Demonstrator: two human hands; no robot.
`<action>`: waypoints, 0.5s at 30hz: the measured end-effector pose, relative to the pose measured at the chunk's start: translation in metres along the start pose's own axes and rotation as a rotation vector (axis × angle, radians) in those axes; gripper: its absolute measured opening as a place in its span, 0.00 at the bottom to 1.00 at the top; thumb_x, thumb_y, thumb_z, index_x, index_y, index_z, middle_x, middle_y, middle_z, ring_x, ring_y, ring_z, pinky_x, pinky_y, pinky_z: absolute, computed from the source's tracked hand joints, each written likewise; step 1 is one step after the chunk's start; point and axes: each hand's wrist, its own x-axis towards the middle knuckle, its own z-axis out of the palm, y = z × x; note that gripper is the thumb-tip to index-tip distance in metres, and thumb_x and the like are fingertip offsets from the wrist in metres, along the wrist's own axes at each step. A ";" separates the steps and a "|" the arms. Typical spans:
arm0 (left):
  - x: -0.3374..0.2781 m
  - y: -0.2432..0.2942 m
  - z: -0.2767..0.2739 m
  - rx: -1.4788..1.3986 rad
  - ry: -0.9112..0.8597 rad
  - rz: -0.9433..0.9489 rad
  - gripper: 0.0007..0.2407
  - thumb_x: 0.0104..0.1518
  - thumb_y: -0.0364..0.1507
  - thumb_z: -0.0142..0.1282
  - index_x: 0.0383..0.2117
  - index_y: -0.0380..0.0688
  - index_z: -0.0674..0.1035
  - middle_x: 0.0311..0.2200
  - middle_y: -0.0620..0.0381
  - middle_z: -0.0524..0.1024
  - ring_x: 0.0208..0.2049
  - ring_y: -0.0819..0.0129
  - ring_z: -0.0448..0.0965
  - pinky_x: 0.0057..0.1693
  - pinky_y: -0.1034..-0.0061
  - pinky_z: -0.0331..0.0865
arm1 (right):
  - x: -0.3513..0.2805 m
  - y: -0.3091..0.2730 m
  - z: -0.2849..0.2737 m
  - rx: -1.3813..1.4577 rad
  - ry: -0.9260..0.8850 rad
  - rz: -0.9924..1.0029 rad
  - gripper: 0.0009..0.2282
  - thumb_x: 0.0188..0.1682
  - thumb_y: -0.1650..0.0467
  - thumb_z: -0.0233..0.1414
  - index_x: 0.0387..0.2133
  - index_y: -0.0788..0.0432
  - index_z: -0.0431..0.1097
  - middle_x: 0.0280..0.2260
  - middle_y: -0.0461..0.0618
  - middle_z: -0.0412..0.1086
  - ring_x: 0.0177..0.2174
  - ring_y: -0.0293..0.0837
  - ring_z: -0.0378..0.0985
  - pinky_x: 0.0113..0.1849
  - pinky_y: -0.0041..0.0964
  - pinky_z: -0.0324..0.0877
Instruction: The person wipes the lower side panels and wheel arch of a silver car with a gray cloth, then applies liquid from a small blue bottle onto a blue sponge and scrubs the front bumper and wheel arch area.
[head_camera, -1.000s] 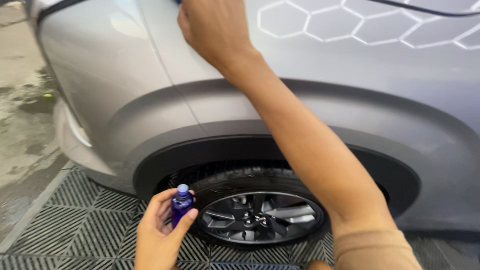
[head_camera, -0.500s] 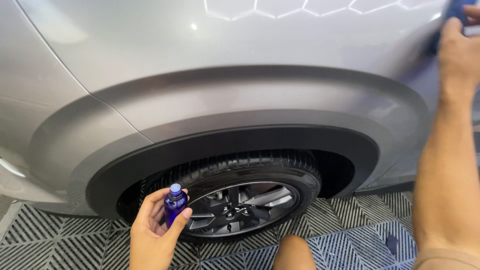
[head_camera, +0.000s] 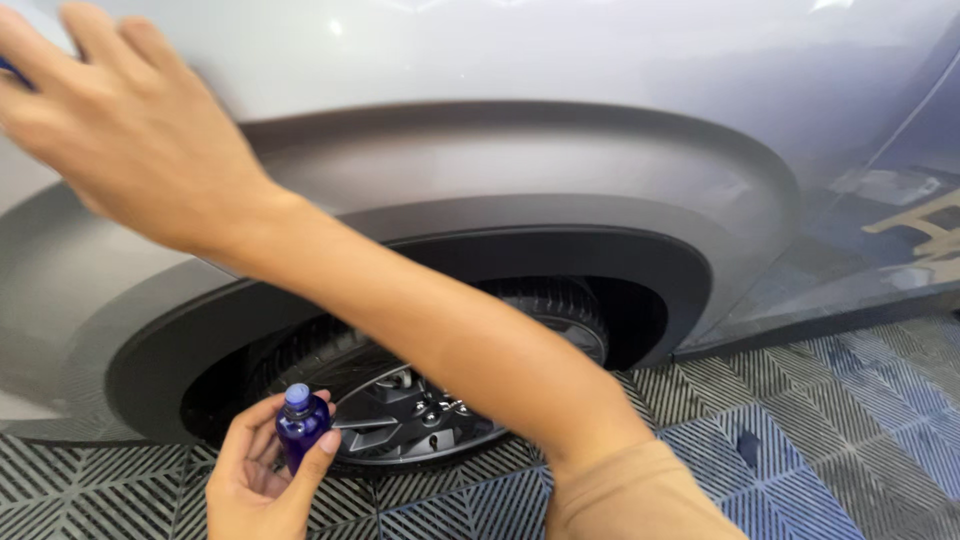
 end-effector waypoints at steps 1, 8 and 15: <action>-0.003 0.000 0.002 0.010 -0.009 -0.004 0.22 0.48 0.15 0.60 0.51 0.34 0.71 0.50 0.42 0.79 0.54 0.60 0.80 0.59 0.66 0.73 | -0.012 0.014 -0.021 0.048 -0.011 0.016 0.13 0.44 0.73 0.59 0.42 0.58 0.74 0.52 0.52 0.68 0.49 0.52 0.70 0.47 0.47 0.67; 0.001 0.011 0.037 0.060 -0.103 -0.028 0.21 0.48 0.16 0.61 0.51 0.34 0.72 0.49 0.43 0.80 0.55 0.61 0.79 0.59 0.67 0.74 | -0.150 0.185 -0.225 -0.012 0.115 0.376 0.11 0.57 0.77 0.58 0.51 0.56 0.76 0.46 0.49 0.72 0.45 0.43 0.77 0.48 0.36 0.73; 0.006 0.018 0.085 0.068 -0.186 0.005 0.21 0.48 0.16 0.61 0.51 0.34 0.72 0.49 0.43 0.80 0.53 0.61 0.79 0.57 0.67 0.75 | -0.209 0.278 -0.323 -0.214 0.276 0.553 0.10 0.55 0.80 0.59 0.48 0.61 0.79 0.41 0.49 0.68 0.41 0.41 0.77 0.38 0.32 0.73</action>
